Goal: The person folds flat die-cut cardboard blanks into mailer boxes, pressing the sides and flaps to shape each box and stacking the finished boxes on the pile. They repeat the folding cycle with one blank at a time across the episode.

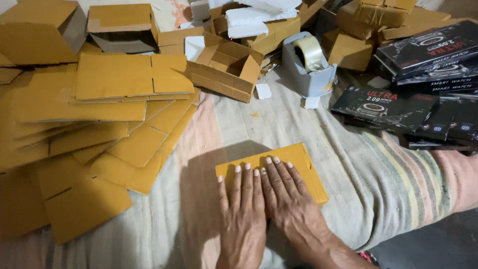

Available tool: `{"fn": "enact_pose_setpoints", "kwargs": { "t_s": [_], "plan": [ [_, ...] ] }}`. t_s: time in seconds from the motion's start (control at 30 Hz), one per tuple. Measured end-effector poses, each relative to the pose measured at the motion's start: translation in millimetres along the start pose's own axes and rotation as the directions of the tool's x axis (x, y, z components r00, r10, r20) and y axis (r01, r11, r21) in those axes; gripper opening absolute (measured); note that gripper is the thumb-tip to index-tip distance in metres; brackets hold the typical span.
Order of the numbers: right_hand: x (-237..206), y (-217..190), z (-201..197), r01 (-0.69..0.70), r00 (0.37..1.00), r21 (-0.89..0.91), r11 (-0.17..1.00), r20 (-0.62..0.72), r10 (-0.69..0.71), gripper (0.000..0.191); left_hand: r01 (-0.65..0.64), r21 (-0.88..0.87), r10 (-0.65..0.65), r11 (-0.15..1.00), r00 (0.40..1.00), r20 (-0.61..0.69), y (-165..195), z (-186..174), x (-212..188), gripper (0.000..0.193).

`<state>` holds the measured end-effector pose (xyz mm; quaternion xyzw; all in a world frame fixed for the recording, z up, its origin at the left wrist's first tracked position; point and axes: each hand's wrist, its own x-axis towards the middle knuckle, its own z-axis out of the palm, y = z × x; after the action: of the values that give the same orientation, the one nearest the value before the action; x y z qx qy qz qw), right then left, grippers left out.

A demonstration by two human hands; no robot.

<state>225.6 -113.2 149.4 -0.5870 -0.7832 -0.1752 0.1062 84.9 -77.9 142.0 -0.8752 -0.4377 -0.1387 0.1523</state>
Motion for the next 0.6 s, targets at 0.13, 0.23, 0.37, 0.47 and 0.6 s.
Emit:
{"fn": "enact_pose_setpoints", "kwargs": {
  "t_s": [0.13, 0.23, 0.37, 0.47, 0.6],
  "plan": [
    [-12, 26, -5, -0.021, 0.999, 0.056, 0.998, 0.051, 0.018, 0.072, 0.207, -0.362, -0.081, 0.909, 0.939, 0.335, -20, 3, -13, 0.116],
    [-19, 41, -11, -0.105, 0.993, 0.090, 0.990, 0.067, 0.099, 0.081, 0.236, -0.322, -0.144, 0.917, 0.948, 0.284, -35, -1, -21, 0.118],
    [-11, 23, -15, -0.139, 0.985, 0.001, 0.990, 0.100, 0.138, 0.089, 0.102, -0.237, -0.111, 0.966, 0.994, -0.025, -22, -3, -17, 0.103],
    [4, -5, -7, -0.065, 0.997, -0.051, 0.997, 0.043, 0.068, 0.079, 0.090, -0.060, -0.080, 0.994, 0.984, 0.160, 2, 3, -2, 0.080],
    [-2, 0, -3, -0.016, 0.999, 0.094, 0.995, -0.035, 0.019, 0.074, 0.060, -0.065, -0.056, 0.996, 0.997, 0.054, 3, 4, -3, 0.070]
  ]
}}
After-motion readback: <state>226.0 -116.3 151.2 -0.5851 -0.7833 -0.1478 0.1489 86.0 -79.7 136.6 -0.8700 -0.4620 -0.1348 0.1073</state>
